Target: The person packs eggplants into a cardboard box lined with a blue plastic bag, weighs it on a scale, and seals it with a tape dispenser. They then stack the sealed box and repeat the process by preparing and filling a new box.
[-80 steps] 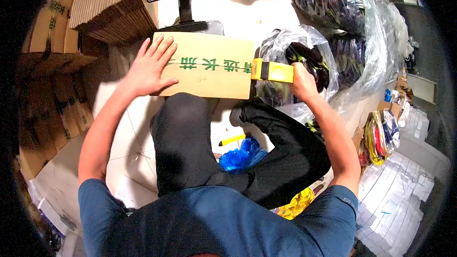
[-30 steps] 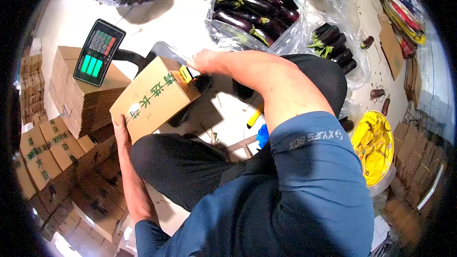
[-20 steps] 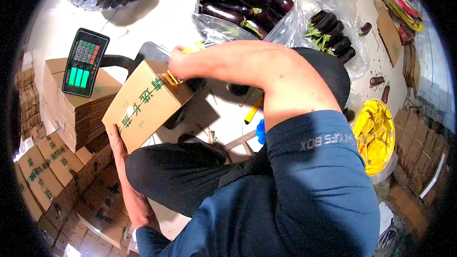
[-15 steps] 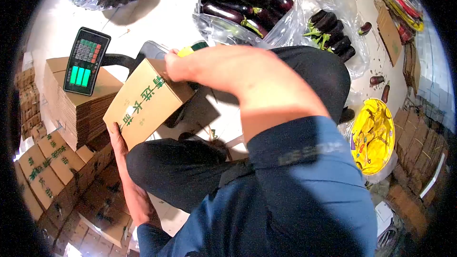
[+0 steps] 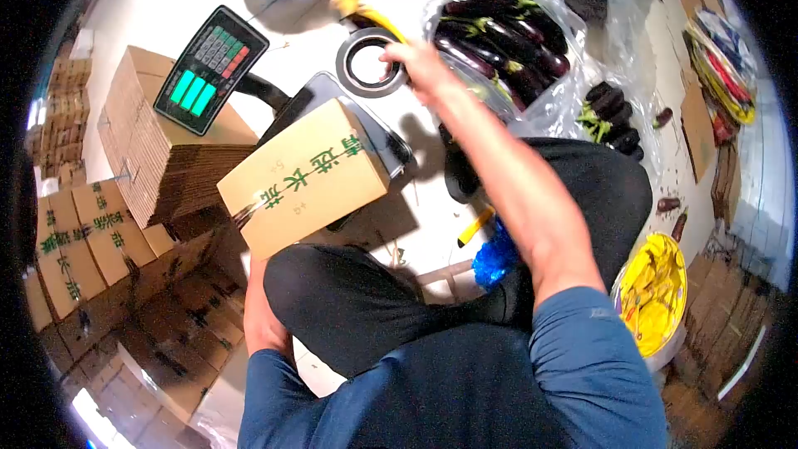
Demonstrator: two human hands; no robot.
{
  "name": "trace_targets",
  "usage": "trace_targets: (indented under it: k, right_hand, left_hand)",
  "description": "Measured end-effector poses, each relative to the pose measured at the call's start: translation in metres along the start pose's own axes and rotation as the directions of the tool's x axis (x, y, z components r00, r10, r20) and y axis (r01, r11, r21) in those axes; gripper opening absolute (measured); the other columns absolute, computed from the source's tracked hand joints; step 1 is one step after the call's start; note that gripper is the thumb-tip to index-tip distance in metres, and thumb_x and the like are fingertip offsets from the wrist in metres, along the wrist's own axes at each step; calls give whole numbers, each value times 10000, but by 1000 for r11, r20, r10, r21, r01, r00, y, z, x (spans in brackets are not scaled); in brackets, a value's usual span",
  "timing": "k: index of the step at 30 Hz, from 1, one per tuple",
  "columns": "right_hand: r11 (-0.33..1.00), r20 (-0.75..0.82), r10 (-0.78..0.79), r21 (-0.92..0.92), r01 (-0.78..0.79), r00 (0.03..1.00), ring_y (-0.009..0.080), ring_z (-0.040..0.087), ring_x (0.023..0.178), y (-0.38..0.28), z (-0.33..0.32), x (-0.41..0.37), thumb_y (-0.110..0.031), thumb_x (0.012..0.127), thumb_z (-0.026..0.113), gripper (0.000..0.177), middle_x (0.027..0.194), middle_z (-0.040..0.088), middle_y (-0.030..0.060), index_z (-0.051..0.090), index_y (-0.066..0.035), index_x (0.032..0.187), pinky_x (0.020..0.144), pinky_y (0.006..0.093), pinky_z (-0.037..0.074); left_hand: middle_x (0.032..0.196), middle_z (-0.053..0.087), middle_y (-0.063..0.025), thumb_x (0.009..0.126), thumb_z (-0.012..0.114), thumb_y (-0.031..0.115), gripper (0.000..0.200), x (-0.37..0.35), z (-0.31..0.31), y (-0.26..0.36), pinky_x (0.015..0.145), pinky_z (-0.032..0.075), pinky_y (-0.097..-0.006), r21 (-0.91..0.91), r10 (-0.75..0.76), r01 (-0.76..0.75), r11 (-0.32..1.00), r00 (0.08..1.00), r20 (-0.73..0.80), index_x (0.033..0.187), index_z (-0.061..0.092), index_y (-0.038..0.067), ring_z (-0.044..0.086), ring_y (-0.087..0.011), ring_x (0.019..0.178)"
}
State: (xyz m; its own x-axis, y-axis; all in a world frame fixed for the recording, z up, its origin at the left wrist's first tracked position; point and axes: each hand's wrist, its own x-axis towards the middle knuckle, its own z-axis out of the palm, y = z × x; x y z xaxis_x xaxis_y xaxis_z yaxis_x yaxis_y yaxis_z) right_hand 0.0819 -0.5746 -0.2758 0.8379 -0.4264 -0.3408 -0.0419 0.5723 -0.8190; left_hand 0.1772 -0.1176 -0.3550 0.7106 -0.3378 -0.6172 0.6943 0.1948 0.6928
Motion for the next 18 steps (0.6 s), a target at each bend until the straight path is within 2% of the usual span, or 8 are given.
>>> trace_targets:
  k: [3, 5, 7, 11, 13, 15, 16, 18]
  right_hand:
    - [764, 18, 90, 641, -81, 996, 287, 677, 944, 74, 47, -27, -84, 857, 596, 243, 1004, 673, 147, 612, 28, 1072, 897, 416, 578]
    - [718, -116, 94, 696, 13, 989, 299, 667, 947, 94, 70, -38, -97, 864, 600, 256, 1038, 657, 177, 600, 50, 1075, 929, 427, 568]
    - [557, -73, 284, 824, -102, 956, 307, 651, 970, 130, 67, -18, -122, 868, 610, 285, 1052, 634, 200, 588, 70, 1078, 935, 435, 566]
    - [763, -100, 363, 603, -234, 926, 315, 647, 941, 213, 69, 12, -210, 845, 638, 423, 1015, 620, 220, 560, 93, 1130, 937, 423, 560]
    - [638, 168, 480, 607, -474, 861, 322, 659, 997, 230, 77, 15, -173, 838, 635, 385, 1087, 662, 216, 597, 47, 1152, 946, 430, 538]
    - [725, 187, 442, 502, -472, 877, 323, 657, 1021, 214, 95, 12, -153, 837, 630, 360, 1126, 669, 206, 610, 34, 1145, 982, 455, 522]
    - [740, 217, 383, 510, -439, 898, 249, 679, 936, 202, 101, 12, -142, 847, 639, 246, 1023, 707, 127, 642, -15, 1058, 916, 439, 559]
    - [780, 250, 287, 499, -377, 925, 243, 690, 924, 141, 110, -5, -88, 813, 634, 310, 1022, 707, 110, 643, -1, 1110, 919, 421, 575]
  left_hand:
    - [1393, 556, -167, 1007, 407, 643, 756, 8, 0, -5, 1018, 495, -454, -34, -5, 4, 999, 1000, -18, 1473, 439, 48, 590, -319, 1208]
    - [1397, 555, -168, 1008, 409, 638, 755, -1, -6, -13, 1021, 493, -454, -49, -24, 21, 999, 999, -46, 1477, 433, 47, 589, -320, 1211]
    - [1400, 553, -169, 1009, 411, 633, 753, -22, -20, -26, 1023, 491, -453, -62, -54, 49, 997, 995, -85, 1482, 427, 47, 587, -320, 1214]
    - [1407, 549, -171, 1012, 415, 623, 750, -75, -47, -52, 1027, 487, -452, -109, -131, 112, 988, 975, -178, 1491, 416, 46, 584, -322, 1221]
    - [1410, 548, -172, 1013, 417, 618, 749, -91, -57, -53, 1030, 485, -451, -125, -139, 113, 986, 964, -227, 1495, 410, 46, 583, -322, 1224]
    - [1413, 546, -173, 1014, 419, 614, 748, -104, -67, -51, 1032, 483, -450, -124, -126, 95, 988, 954, -273, 1500, 404, 45, 581, -323, 1227]
    - [1415, 545, -173, 1015, 420, 611, 747, -108, -71, -48, 1033, 482, -450, -125, -115, 81, 989, 950, -291, 1502, 401, 45, 580, -323, 1229]
    - [1418, 543, -174, 1016, 423, 606, 746, -112, -77, -34, 1035, 480, -450, -93, -61, 32, 995, 941, -332, 1507, 395, 45, 579, -324, 1232]
